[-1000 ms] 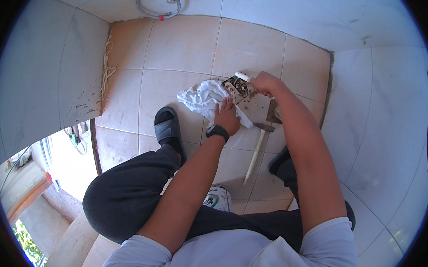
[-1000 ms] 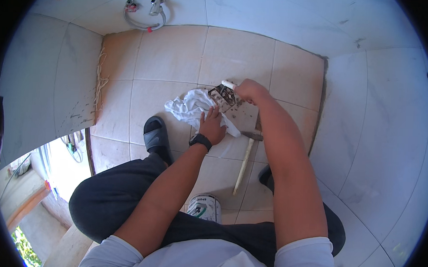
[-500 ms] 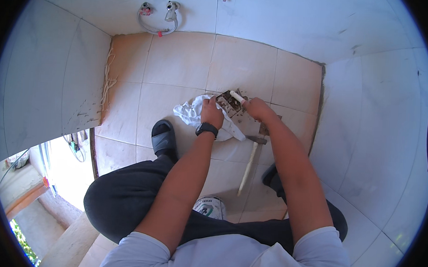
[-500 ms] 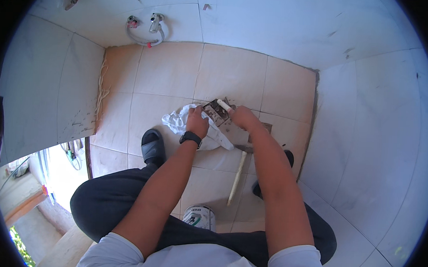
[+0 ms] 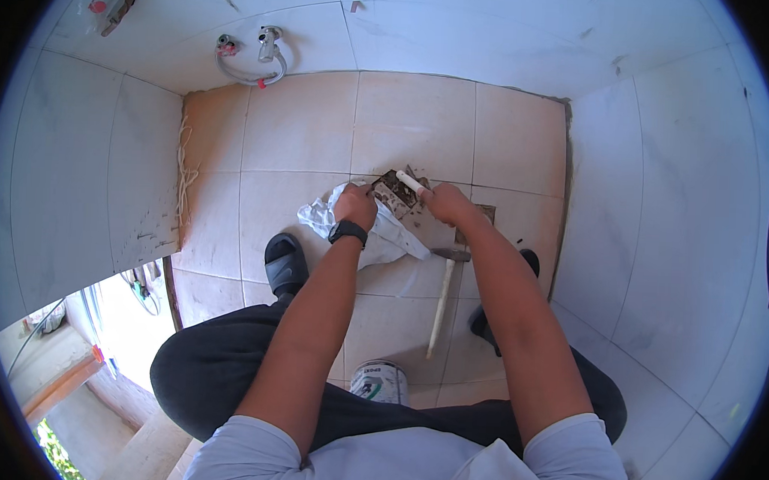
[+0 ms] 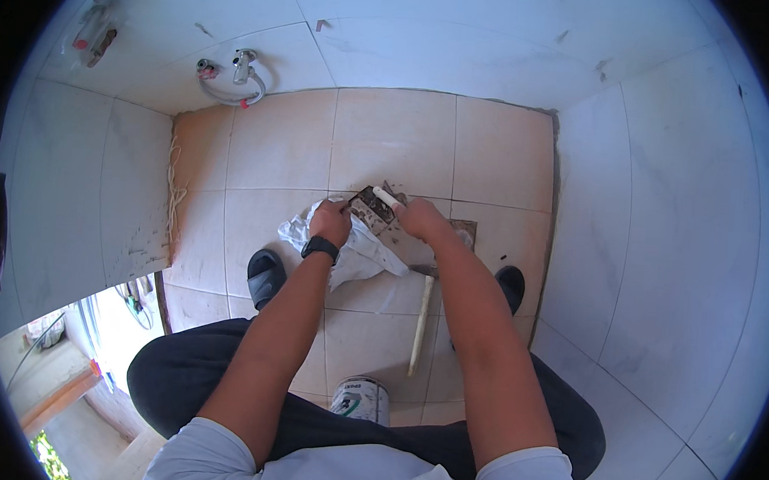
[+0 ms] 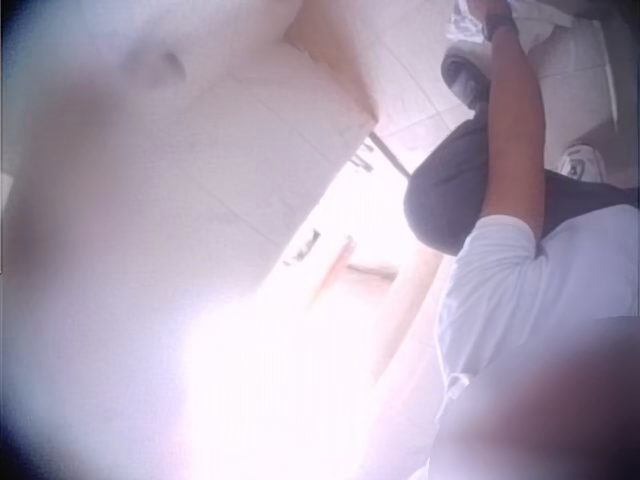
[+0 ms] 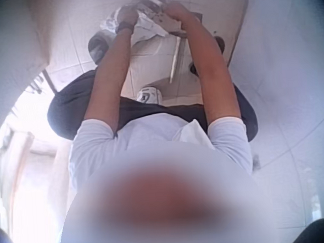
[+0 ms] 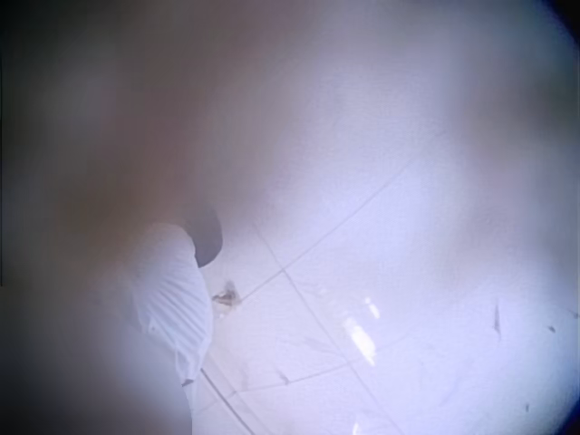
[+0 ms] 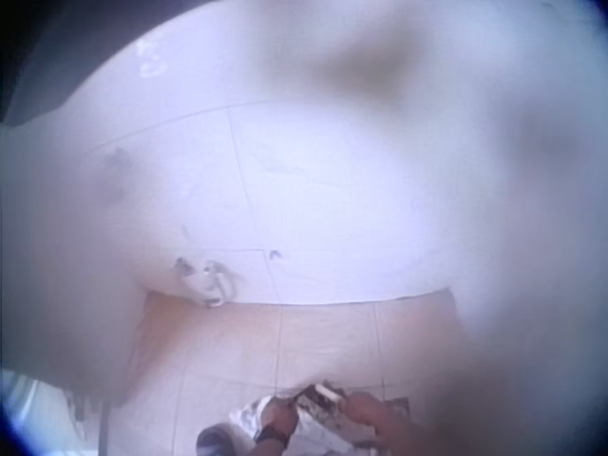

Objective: The person removes a white plastic pipe fitting from a floor drain using a hammer and a cloth. They repeatedly strike the fitting to loosen it, then extract it from the drain opening.

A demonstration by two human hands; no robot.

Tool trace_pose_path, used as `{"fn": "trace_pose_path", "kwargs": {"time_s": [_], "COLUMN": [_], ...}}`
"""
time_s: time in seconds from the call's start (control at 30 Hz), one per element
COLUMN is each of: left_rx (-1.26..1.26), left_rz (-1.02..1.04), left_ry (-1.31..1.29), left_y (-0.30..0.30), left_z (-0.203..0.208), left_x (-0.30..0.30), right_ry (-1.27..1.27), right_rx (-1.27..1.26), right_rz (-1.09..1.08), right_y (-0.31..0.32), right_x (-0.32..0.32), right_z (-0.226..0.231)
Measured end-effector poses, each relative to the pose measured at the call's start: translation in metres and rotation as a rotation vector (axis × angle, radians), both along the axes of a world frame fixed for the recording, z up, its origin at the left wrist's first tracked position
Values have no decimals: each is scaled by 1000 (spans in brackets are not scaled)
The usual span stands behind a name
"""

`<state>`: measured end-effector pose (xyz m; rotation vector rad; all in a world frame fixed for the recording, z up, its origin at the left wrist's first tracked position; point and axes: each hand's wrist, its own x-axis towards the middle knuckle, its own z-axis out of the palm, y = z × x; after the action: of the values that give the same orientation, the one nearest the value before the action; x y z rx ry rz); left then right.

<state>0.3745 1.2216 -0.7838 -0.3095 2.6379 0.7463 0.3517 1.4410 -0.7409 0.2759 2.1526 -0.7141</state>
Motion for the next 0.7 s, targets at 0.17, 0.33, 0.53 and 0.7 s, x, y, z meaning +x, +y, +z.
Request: {"fn": "trace_pose_path", "kwargs": {"time_s": [0.17,0.33,0.53,0.7], "left_rx": [74,147,133,130], "left_rz": [-6,-94,-164,-162], "left_ry": [84,214,105,-124], "left_y": [5,7,18,21], "left_z": [0,-6,-1,3], "left_x": [5,1,-19,-25], "right_ry": [140,-46,266,43], "right_rx": [92,67,49,-42], "right_rz": [236,-20,-105,-418], "right_y": [12,27,8,-5], "right_x": [10,36,77,97], "right_z": [-1,4,-8,-3]}}
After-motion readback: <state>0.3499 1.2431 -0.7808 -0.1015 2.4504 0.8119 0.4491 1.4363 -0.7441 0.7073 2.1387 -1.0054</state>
